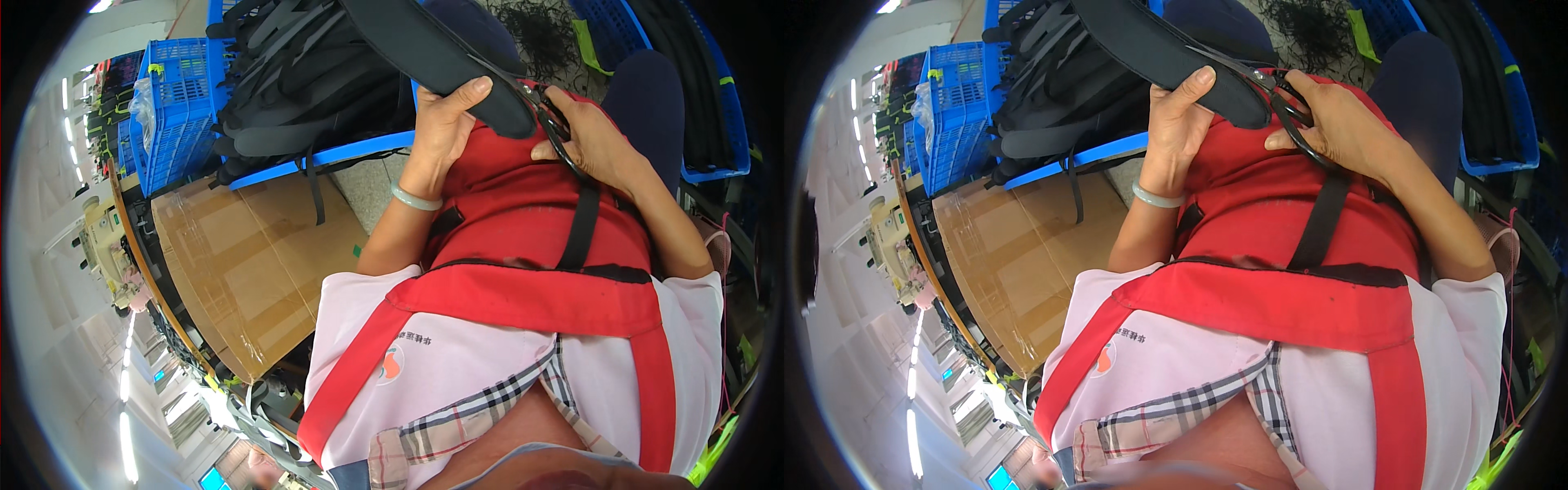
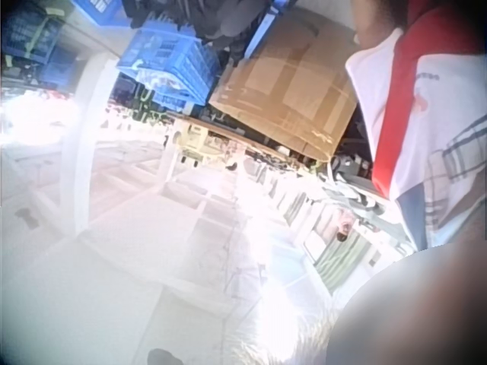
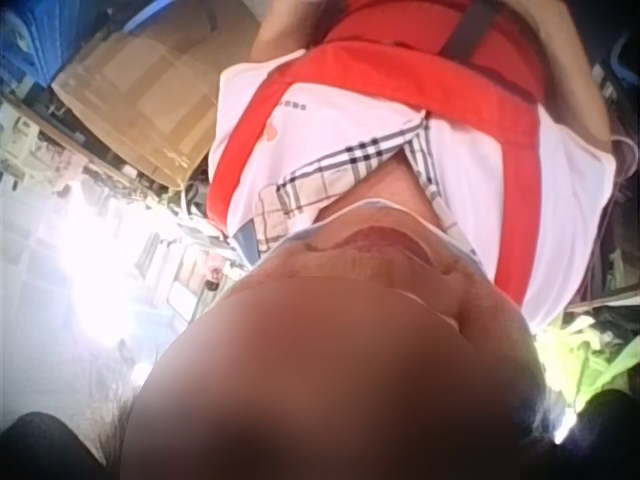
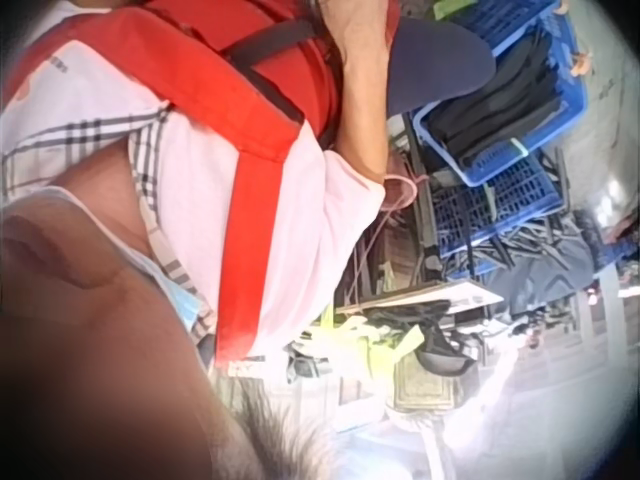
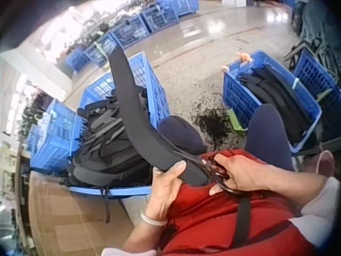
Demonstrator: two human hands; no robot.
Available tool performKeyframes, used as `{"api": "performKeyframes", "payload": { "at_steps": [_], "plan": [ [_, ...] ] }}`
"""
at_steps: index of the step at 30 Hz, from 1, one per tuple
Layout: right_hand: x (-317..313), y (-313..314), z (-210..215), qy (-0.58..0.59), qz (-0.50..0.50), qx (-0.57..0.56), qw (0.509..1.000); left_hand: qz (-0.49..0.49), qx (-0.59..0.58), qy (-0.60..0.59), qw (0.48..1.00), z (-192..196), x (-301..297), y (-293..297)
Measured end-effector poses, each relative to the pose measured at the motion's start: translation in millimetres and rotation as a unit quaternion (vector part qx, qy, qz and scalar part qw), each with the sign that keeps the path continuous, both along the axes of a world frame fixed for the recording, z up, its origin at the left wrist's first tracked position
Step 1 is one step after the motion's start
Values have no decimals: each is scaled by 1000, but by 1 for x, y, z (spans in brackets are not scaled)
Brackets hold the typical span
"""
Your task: Using scissors to trim excess material or threads from black padded straps in a factory setting.
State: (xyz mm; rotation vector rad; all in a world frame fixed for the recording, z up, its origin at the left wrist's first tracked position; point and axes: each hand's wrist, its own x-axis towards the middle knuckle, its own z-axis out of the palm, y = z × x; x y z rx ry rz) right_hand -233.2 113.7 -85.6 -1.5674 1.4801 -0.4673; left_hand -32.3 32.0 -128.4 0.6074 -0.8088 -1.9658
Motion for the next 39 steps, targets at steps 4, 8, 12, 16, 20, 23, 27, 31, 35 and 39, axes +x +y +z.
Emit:
{"api": "performKeyframes", "payload": {
  "at_steps": [4,8,12,16,20,23,27,31,35,39],
  "plan": [
    [0,3,-6,-44,-35,-13,998,2,23,6,1000,2,0,3],
    [-6,4,-18,-37,-48,-7,998,-19,68,42,997,6,9,-7],
    [-6,3,-18,-10,-37,-36,999,-13,89,43,995,-2,14,-23],
    [-4,4,-32,10,-60,-68,996,7,60,41,997,1,2,-18],
    [1,3,-32,-7,-47,-104,993,8,19,18,1000,0,-2,-12],
    [2,0,-27,-1,-38,-83,996,12,-4,10,1000,-1,-2,-12],
    [1,-1,-30,12,-30,-131,991,12,2,14,1000,0,-2,-10],
    [-1,-5,-25,24,-5,-52,998,7,15,24,1000,-1,0,-10],
    [2,-4,-28,-23,-30,-65,997,5,24,38,999,0,-1,-8],
    [-2,-2,-30,-28,-42,-48,998,13,40,42,998,0,1,-10]
  ]
}}
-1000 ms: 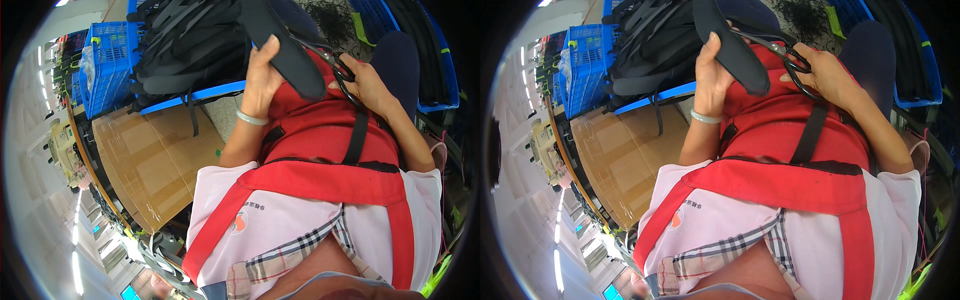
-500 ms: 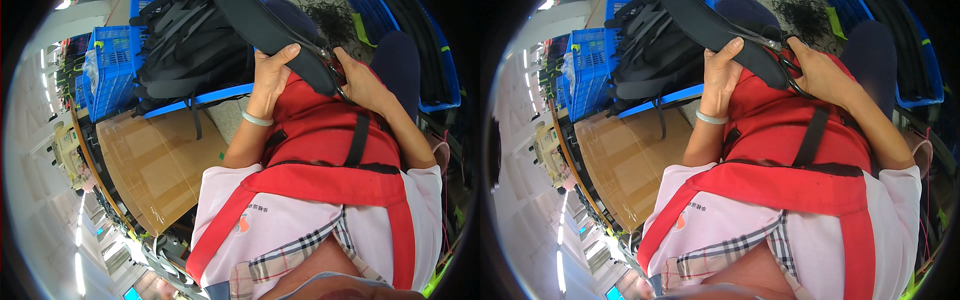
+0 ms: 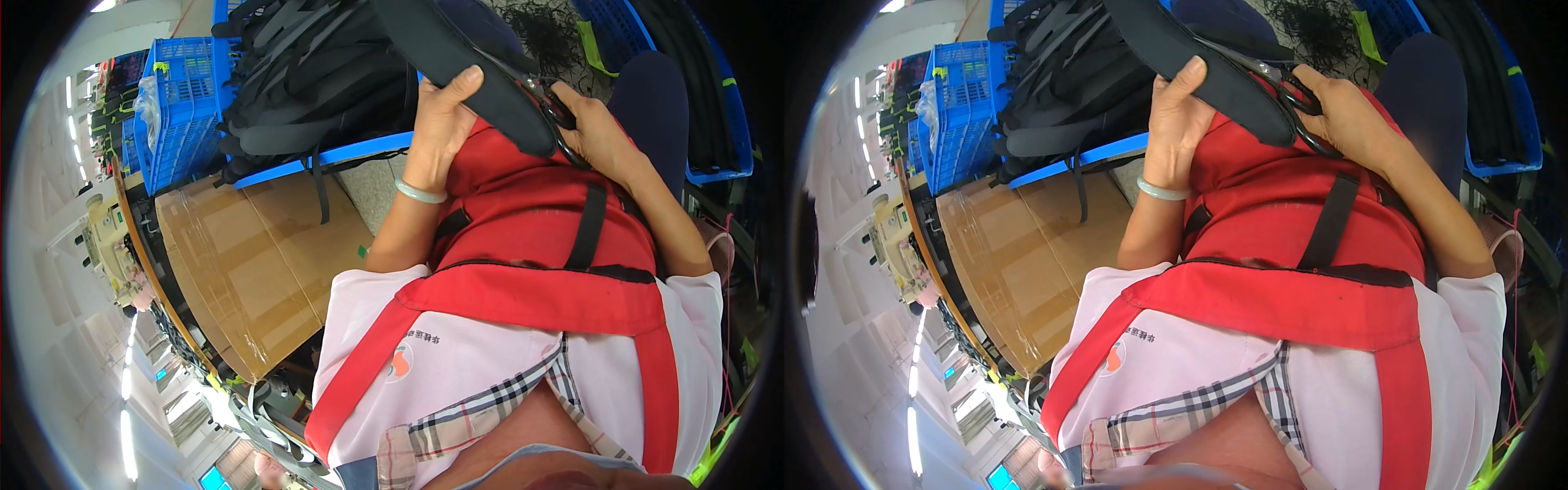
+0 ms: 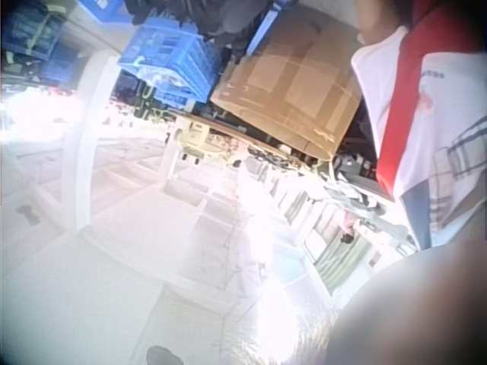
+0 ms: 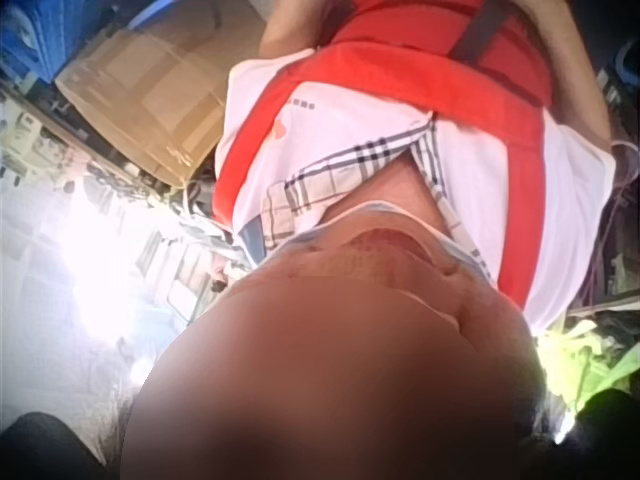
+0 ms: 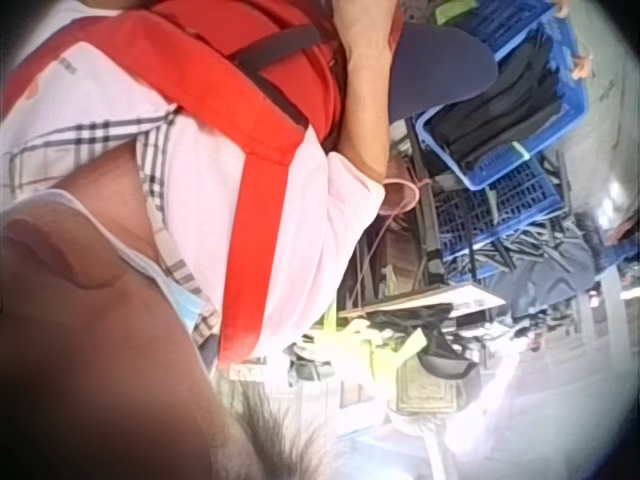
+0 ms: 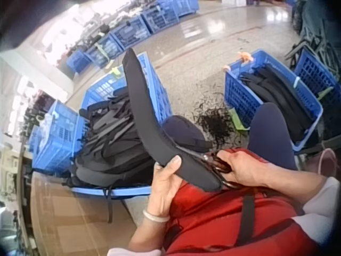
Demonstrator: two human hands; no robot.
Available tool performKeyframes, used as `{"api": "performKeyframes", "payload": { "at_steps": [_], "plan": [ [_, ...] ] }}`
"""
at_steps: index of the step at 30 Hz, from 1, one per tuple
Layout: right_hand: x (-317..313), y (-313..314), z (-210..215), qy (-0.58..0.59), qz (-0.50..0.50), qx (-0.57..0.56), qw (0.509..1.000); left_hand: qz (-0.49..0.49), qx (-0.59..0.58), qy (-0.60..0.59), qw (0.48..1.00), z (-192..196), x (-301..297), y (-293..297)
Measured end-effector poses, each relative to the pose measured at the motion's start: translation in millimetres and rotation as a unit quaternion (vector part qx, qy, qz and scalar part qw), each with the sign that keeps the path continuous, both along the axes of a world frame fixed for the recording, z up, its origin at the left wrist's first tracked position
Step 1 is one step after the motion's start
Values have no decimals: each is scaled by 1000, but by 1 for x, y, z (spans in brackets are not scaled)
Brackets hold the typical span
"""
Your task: Using scissors to trim excess material or threads from black padded straps in a factory setting.
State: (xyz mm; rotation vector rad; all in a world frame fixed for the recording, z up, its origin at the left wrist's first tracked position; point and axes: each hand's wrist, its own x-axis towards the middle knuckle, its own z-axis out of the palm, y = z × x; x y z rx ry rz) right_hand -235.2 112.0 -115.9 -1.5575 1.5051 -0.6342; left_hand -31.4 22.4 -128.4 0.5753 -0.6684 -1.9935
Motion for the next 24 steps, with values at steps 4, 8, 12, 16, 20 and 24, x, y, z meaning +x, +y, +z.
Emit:
{"api": "performKeyframes", "payload": {
  "at_steps": [4,8,12,16,20,24],
  "plan": [
    [-5,4,5,12,26,-21,999,-17,-8,7,1000,-1,6,-8],
    [-5,9,12,37,25,-61,997,-27,0,12,1000,-4,5,-6],
    [-9,6,8,32,38,-1,999,-15,-1,23,1000,-2,-2,-5],
    [-11,7,21,53,53,7,997,-1,-10,21,1000,-2,6,-7],
    [-11,10,15,53,45,35,997,-22,-14,14,1000,-5,4,-6],
    [-2,8,-1,19,25,-77,997,-37,-34,13,999,-4,-2,-2]
  ]
}}
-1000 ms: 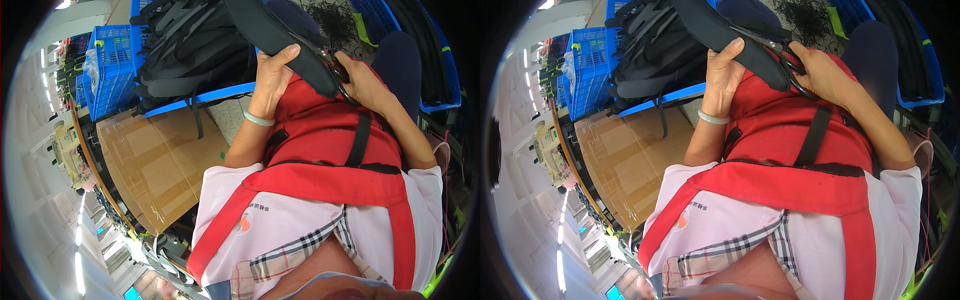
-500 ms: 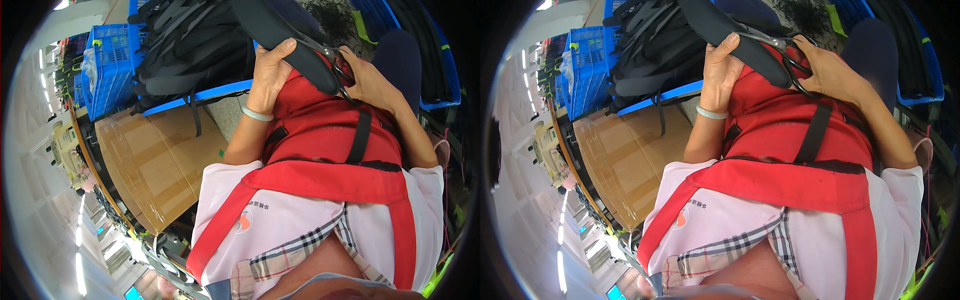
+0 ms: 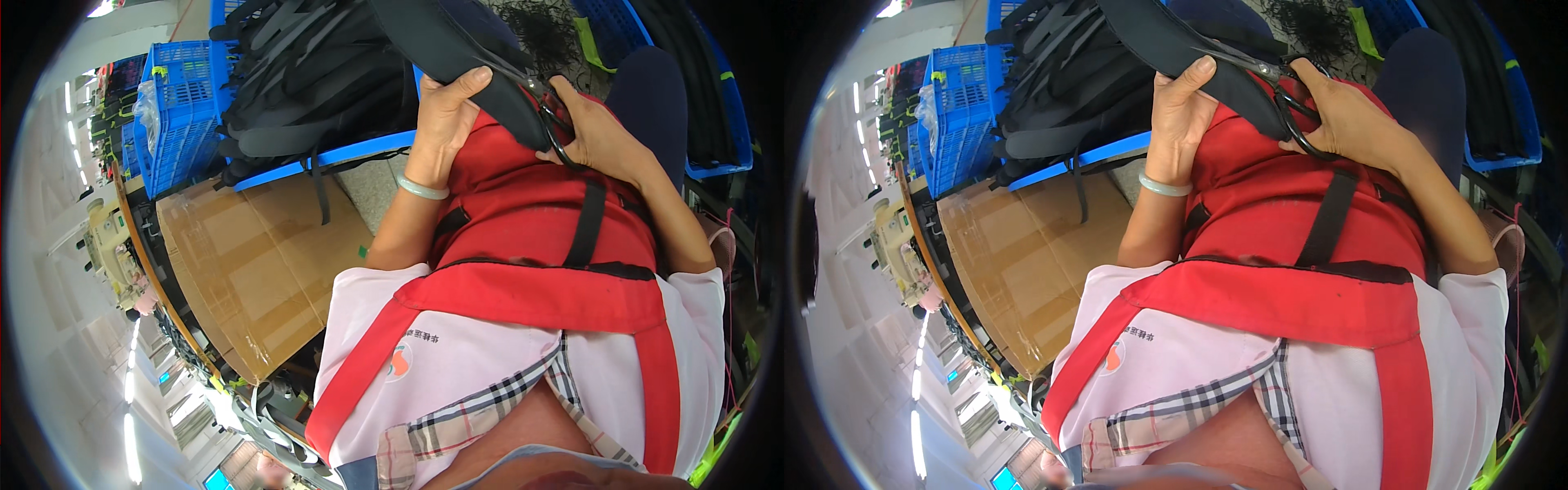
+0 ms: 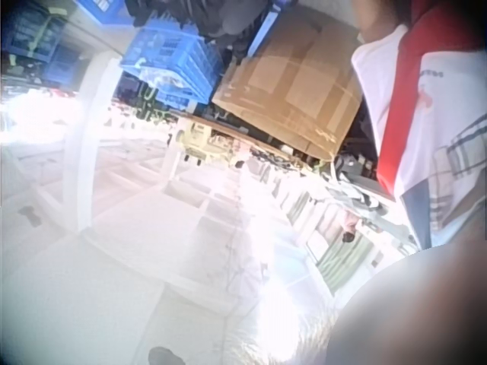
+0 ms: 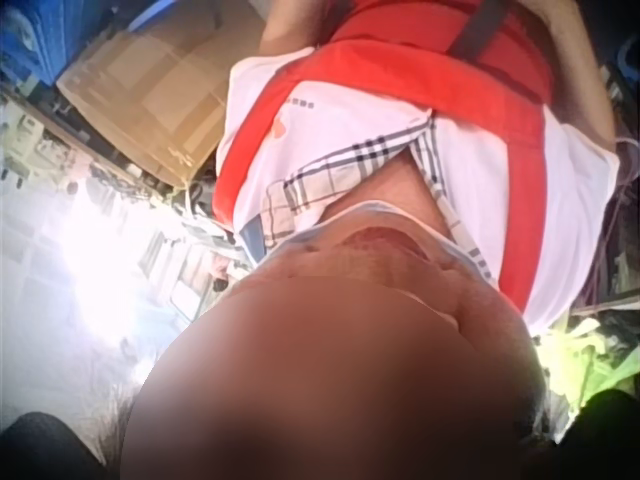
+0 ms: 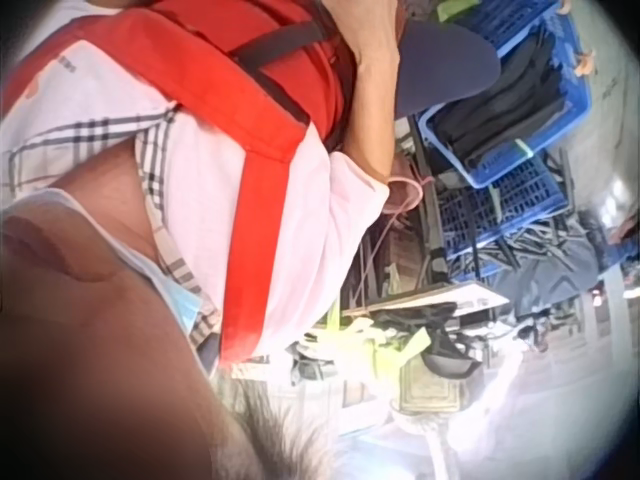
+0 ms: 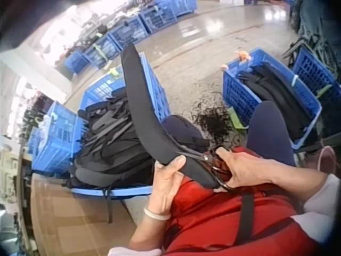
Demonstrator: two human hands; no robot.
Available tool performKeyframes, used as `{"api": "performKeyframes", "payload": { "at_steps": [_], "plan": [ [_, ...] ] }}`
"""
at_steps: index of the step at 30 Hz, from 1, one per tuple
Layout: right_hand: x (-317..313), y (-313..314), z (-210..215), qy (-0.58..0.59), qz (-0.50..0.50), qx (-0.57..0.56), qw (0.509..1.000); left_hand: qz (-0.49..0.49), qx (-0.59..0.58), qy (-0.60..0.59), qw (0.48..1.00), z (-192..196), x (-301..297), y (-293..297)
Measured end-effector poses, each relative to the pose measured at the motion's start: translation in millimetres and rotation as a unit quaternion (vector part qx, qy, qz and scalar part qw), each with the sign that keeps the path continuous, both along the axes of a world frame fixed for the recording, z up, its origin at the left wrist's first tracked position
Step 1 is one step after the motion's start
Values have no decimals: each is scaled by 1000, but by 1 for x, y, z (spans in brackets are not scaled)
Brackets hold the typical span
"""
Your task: Using scissors to trim excess material or threads from black padded straps in a factory setting.
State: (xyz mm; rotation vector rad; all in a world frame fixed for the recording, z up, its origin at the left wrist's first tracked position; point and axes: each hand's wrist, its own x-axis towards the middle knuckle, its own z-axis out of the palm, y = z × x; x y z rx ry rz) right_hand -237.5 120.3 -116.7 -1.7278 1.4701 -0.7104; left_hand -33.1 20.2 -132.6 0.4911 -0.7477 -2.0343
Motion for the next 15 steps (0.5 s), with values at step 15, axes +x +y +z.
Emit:
{"api": "performKeyframes", "payload": {
  "at_steps": [15],
  "plan": [
    [-15,-15,24,9,51,89,995,-28,2,23,999,-1,3,-7]
  ]
}}
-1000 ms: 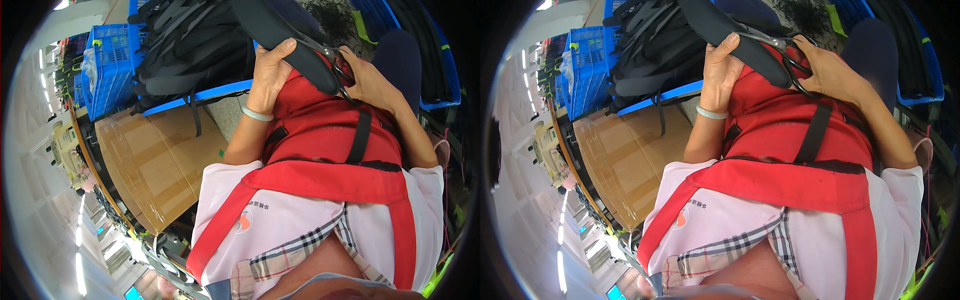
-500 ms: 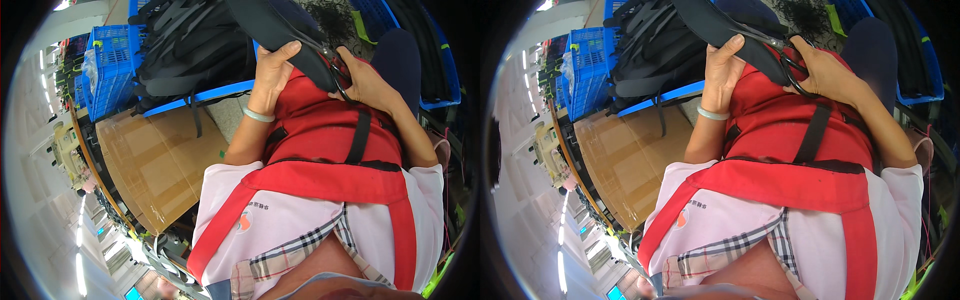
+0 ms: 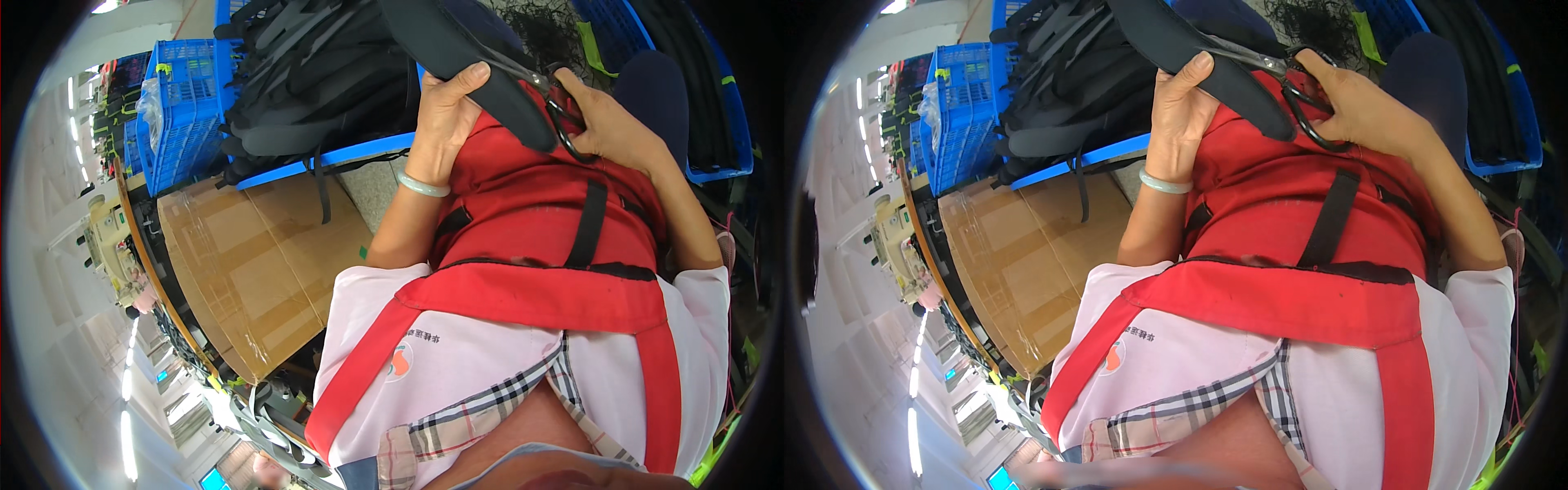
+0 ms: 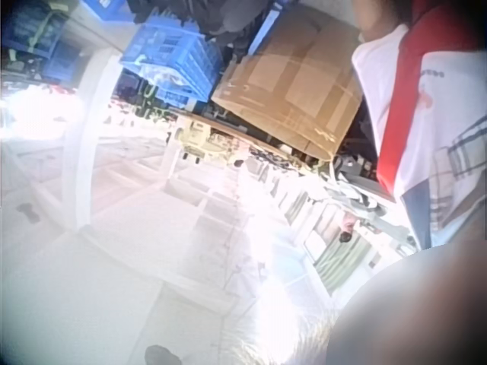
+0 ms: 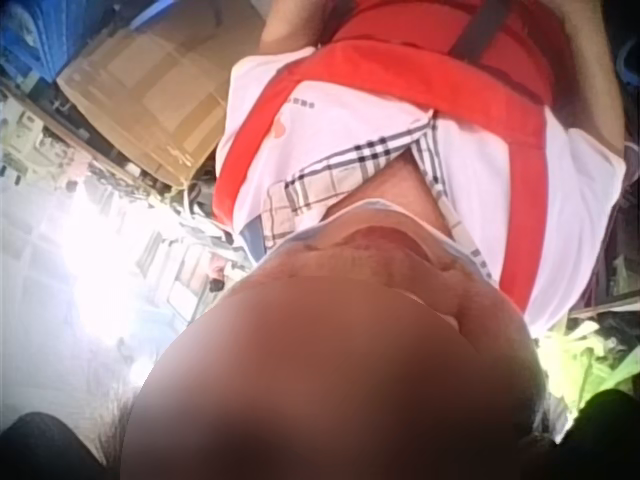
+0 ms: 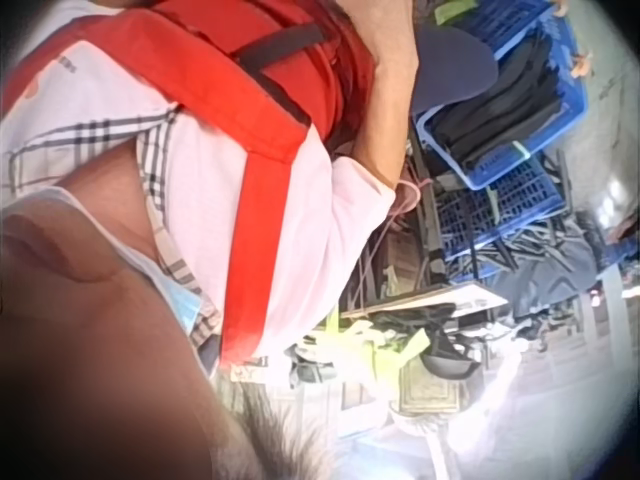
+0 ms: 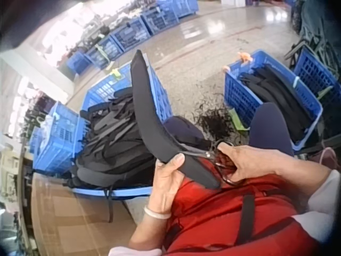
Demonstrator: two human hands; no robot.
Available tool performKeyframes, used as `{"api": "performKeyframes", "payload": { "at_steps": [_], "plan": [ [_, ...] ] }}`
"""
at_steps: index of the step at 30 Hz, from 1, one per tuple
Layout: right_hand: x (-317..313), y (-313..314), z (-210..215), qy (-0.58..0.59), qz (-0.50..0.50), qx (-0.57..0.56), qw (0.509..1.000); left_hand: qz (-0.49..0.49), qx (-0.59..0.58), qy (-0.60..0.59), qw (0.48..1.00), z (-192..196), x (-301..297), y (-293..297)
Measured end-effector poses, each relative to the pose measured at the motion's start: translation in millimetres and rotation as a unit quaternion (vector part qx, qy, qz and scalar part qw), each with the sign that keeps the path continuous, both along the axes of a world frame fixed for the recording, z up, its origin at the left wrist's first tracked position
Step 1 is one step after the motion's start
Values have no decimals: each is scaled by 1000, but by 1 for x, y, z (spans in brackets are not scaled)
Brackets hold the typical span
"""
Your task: Using scissors to trim excess material or threads from black padded straps in a factory setting.
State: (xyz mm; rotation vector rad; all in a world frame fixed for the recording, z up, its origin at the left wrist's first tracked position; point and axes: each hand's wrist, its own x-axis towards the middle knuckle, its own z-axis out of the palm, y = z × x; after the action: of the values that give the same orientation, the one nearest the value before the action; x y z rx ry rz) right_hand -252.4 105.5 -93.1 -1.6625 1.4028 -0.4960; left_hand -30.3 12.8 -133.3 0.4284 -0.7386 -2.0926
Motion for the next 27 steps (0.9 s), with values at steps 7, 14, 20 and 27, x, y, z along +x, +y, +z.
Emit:
{"api": "performKeyframes", "payload": {
  "at_steps": [7,14,20,27],
  "plan": [
    [15,-1,-28,-29,-53,-51,997,41,12,-13,999,4,-9,5],
    [10,-3,-8,-3,-101,24,995,31,44,2,999,12,4,-5],
    [14,3,-19,-13,-91,-37,995,27,25,-25,999,5,-6,-13],
    [15,-1,-28,25,-90,-67,993,33,-1,-25,999,0,-10,-5]
  ]
}}
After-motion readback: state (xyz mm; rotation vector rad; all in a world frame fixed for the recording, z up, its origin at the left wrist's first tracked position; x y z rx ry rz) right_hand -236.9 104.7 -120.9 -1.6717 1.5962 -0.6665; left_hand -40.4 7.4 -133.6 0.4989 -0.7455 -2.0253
